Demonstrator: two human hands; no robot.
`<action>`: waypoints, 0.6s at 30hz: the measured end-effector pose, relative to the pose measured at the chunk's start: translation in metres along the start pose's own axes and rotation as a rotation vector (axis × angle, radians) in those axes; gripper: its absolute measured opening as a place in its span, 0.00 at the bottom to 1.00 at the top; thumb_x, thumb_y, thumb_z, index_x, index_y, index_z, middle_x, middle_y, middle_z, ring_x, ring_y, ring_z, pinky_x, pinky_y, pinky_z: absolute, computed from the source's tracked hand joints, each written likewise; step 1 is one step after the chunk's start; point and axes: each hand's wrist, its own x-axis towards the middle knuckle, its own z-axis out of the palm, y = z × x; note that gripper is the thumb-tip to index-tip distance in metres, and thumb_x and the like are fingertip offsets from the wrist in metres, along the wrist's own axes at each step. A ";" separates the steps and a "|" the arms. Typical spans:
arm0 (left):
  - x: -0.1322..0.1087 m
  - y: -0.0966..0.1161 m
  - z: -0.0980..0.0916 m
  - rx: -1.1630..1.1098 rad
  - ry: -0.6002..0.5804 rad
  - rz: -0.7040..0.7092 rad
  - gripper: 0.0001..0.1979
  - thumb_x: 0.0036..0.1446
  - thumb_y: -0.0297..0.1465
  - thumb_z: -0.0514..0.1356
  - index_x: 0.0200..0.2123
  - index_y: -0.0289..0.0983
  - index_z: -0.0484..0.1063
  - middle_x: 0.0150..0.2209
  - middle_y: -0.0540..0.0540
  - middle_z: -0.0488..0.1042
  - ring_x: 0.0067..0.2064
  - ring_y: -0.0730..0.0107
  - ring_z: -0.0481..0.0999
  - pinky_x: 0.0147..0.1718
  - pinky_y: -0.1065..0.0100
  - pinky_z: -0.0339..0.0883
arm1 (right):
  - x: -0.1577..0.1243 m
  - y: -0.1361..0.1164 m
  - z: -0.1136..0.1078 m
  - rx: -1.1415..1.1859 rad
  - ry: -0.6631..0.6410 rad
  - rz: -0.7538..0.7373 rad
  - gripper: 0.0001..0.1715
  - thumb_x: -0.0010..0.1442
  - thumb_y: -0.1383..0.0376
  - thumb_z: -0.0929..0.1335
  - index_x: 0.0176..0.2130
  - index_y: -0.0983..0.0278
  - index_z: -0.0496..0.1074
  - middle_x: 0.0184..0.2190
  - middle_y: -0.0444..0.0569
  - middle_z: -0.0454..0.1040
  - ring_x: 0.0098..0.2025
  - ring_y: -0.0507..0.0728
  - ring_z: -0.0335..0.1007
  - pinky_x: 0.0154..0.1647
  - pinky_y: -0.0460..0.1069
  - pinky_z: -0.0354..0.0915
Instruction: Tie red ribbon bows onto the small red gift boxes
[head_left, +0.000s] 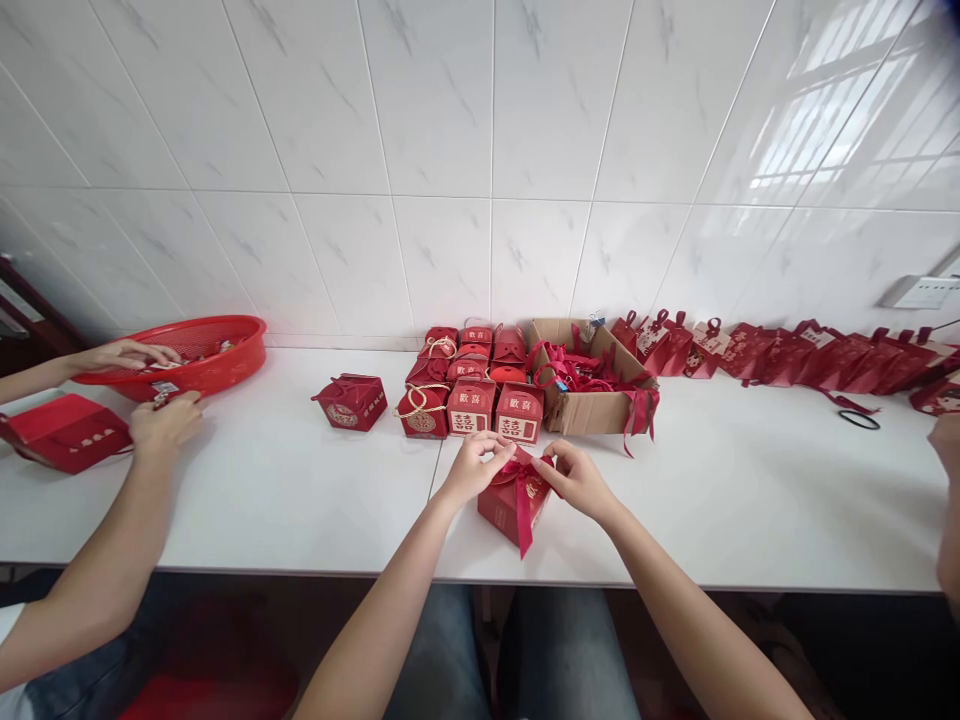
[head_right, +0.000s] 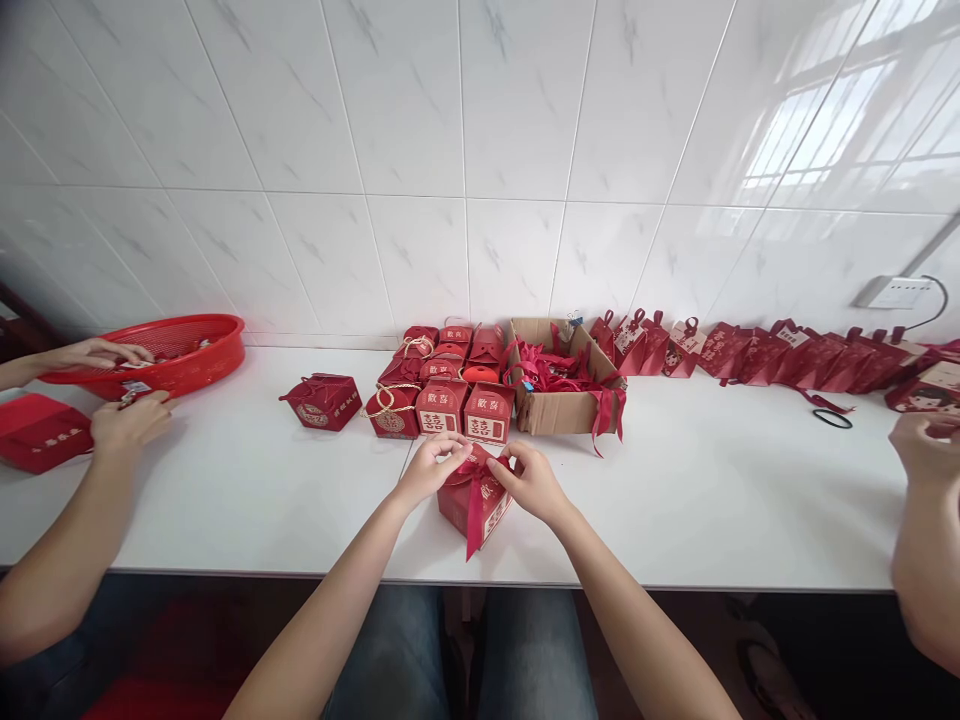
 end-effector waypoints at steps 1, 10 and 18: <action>0.000 0.000 0.000 0.006 -0.005 -0.010 0.18 0.57 0.43 0.56 0.21 0.38 0.69 0.42 0.44 0.74 0.49 0.60 0.70 0.54 0.58 0.58 | 0.000 -0.001 -0.001 0.019 -0.030 0.028 0.21 0.57 0.49 0.64 0.27 0.63 0.63 0.19 0.42 0.61 0.20 0.50 0.54 0.20 0.46 0.53; -0.003 0.005 0.013 0.104 0.078 -0.087 0.18 0.48 0.43 0.64 0.18 0.38 0.64 0.45 0.43 0.70 0.54 0.51 0.62 0.56 0.50 0.53 | 0.003 -0.005 0.007 -0.038 -0.010 0.011 0.13 0.54 0.57 0.66 0.28 0.62 0.61 0.20 0.41 0.64 0.22 0.51 0.57 0.22 0.46 0.54; -0.003 -0.002 0.019 -0.008 0.063 -0.087 0.21 0.47 0.46 0.64 0.16 0.37 0.66 0.40 0.42 0.70 0.49 0.55 0.69 0.52 0.55 0.61 | 0.000 -0.001 0.003 0.090 -0.097 0.075 0.15 0.55 0.55 0.66 0.28 0.62 0.58 0.19 0.38 0.58 0.20 0.49 0.53 0.20 0.45 0.51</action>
